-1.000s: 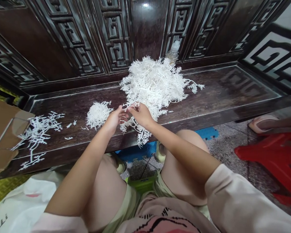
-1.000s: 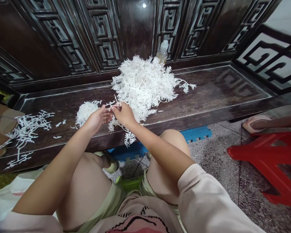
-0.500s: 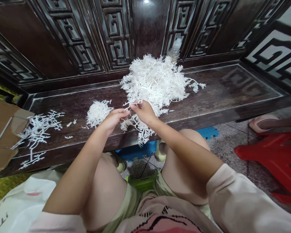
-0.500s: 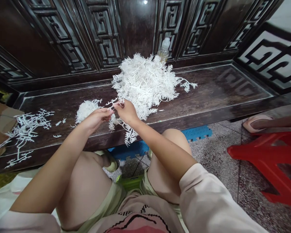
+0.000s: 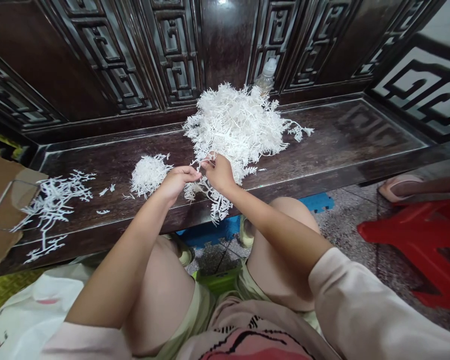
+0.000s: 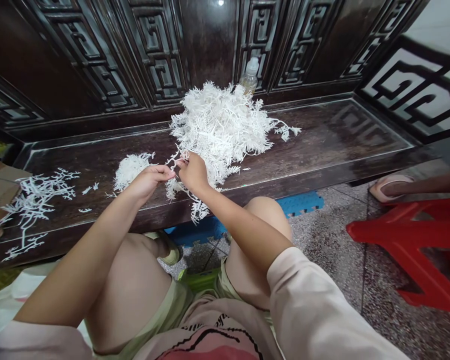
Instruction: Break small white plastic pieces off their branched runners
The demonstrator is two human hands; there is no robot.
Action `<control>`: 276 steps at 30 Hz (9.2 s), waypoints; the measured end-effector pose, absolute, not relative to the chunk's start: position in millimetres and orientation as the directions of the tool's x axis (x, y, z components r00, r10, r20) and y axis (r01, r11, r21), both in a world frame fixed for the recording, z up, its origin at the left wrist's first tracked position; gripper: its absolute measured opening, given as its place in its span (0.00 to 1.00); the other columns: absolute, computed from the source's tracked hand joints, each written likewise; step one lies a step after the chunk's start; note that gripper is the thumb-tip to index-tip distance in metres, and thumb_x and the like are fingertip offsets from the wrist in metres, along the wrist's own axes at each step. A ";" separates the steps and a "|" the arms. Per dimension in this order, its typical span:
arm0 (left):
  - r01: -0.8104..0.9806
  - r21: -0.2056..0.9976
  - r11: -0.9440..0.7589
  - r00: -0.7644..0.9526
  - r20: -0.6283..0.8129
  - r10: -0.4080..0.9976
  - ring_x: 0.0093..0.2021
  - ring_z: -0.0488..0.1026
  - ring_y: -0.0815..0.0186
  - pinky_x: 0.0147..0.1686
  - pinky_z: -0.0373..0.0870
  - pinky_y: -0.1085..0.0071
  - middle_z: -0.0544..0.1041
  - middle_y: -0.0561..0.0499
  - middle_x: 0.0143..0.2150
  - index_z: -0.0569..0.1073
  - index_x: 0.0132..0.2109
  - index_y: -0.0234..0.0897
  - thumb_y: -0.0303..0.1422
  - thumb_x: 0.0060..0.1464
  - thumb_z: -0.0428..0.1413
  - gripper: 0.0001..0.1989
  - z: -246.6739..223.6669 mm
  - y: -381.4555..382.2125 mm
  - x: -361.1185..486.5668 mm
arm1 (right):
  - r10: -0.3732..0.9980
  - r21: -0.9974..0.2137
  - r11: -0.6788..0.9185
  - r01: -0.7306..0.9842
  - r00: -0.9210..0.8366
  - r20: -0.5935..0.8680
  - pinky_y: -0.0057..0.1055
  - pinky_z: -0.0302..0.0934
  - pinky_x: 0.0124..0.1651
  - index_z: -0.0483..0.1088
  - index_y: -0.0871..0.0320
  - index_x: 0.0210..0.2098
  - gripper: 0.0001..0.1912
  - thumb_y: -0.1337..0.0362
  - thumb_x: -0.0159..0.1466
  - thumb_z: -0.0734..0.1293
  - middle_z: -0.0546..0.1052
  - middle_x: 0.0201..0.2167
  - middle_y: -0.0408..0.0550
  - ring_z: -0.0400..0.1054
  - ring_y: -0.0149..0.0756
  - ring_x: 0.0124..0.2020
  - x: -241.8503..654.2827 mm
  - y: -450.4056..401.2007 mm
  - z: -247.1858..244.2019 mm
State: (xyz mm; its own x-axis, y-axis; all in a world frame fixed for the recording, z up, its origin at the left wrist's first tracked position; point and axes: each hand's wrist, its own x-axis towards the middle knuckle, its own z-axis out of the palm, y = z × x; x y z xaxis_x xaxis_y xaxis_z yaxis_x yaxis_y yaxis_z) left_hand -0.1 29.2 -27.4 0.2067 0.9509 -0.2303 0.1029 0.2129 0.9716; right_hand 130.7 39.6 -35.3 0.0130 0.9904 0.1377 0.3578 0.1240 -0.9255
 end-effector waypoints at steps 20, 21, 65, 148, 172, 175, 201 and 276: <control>0.239 0.965 0.108 0.269 -0.172 0.948 0.31 0.67 0.68 0.35 0.62 0.70 0.73 0.51 0.29 0.72 0.27 0.35 0.38 0.38 0.58 0.10 -19.8 14.5 19.1 | 0.949 -0.973 -0.025 0.228 0.312 0.049 0.28 0.53 0.34 0.57 0.59 0.22 0.07 0.65 0.53 0.61 0.64 0.24 0.42 0.58 0.27 0.27 170.6 80.2 -29.6; 0.239 0.961 0.138 0.159 -0.179 0.971 0.30 0.67 0.68 0.34 0.62 0.70 0.73 0.51 0.30 0.72 0.28 0.36 0.39 0.38 0.58 0.11 -23.5 22.0 8.6 | 0.958 -0.974 -0.070 0.214 0.285 -0.006 0.28 0.53 0.33 0.56 0.58 0.21 0.08 0.64 0.52 0.62 0.63 0.22 0.42 0.57 0.27 0.26 172.1 80.3 -28.6; 0.288 0.938 0.195 -0.022 -0.197 0.980 0.25 0.65 0.70 0.29 0.57 0.73 0.67 0.54 0.22 0.66 0.24 0.35 0.40 0.45 0.51 0.12 -35.2 29.4 -0.7 | 0.883 -0.897 -0.437 -0.069 0.158 -0.443 0.35 0.54 0.45 0.63 0.58 0.35 0.11 0.61 0.52 0.61 0.67 0.42 0.48 0.62 0.36 0.41 170.2 60.0 -9.5; 0.638 0.770 -0.027 0.080 -0.032 0.996 0.35 0.67 0.61 0.38 0.58 0.68 0.71 0.49 0.34 0.69 0.44 0.41 0.36 0.47 0.49 0.16 -23.9 -10.3 33.2 | 0.964 -0.947 -0.249 -0.201 0.044 -0.263 0.28 0.59 0.29 0.58 0.58 0.26 0.09 0.62 0.54 0.64 0.69 0.19 0.42 0.64 0.26 0.19 157.3 55.4 -8.5; 0.468 0.884 0.002 0.071 -0.039 0.997 0.33 0.67 0.66 0.35 0.62 0.70 0.71 0.50 0.32 0.70 0.36 0.35 0.40 0.46 0.51 0.13 -14.0 8.3 -9.3 | 0.866 -0.916 0.199 0.348 -0.499 -0.001 0.24 0.46 0.23 0.67 0.62 0.25 0.12 0.57 0.53 0.63 0.63 0.17 0.39 0.53 0.22 0.19 150.2 41.7 -19.2; 0.441 0.897 0.000 0.051 -0.025 0.998 0.30 0.67 0.68 0.33 0.61 0.72 0.70 0.52 0.28 0.68 0.32 0.35 0.38 0.48 0.50 0.10 -12.8 9.3 -11.5 | 0.838 -0.938 0.162 0.305 -0.545 -0.032 0.24 0.47 0.23 0.67 0.61 0.25 0.11 0.58 0.53 0.63 0.64 0.18 0.39 0.54 0.22 0.19 150.7 40.5 -16.3; 0.102 0.974 0.203 -0.117 -0.191 0.975 0.30 0.68 0.69 0.32 0.61 0.72 0.70 0.51 0.32 0.68 0.39 0.37 0.38 0.48 0.49 0.13 -11.2 11.2 -5.7 | 0.874 -0.962 -0.273 0.033 -0.409 -0.262 0.25 0.54 0.28 0.61 0.61 0.23 0.05 0.69 0.56 0.60 0.66 0.21 0.43 0.58 0.24 0.22 146.1 37.2 -12.6; 0.317 0.946 -0.060 0.197 -0.004 0.980 0.32 0.65 0.68 0.35 0.59 0.73 0.71 0.52 0.30 0.71 0.33 0.36 0.38 0.47 0.51 0.11 -5.7 16.9 -16.7 | 0.854 -0.945 0.080 0.316 -0.511 -0.099 0.27 0.48 0.30 0.59 0.58 0.23 0.14 0.57 0.61 0.55 0.59 0.19 0.41 0.51 0.27 0.22 161.9 31.1 -0.6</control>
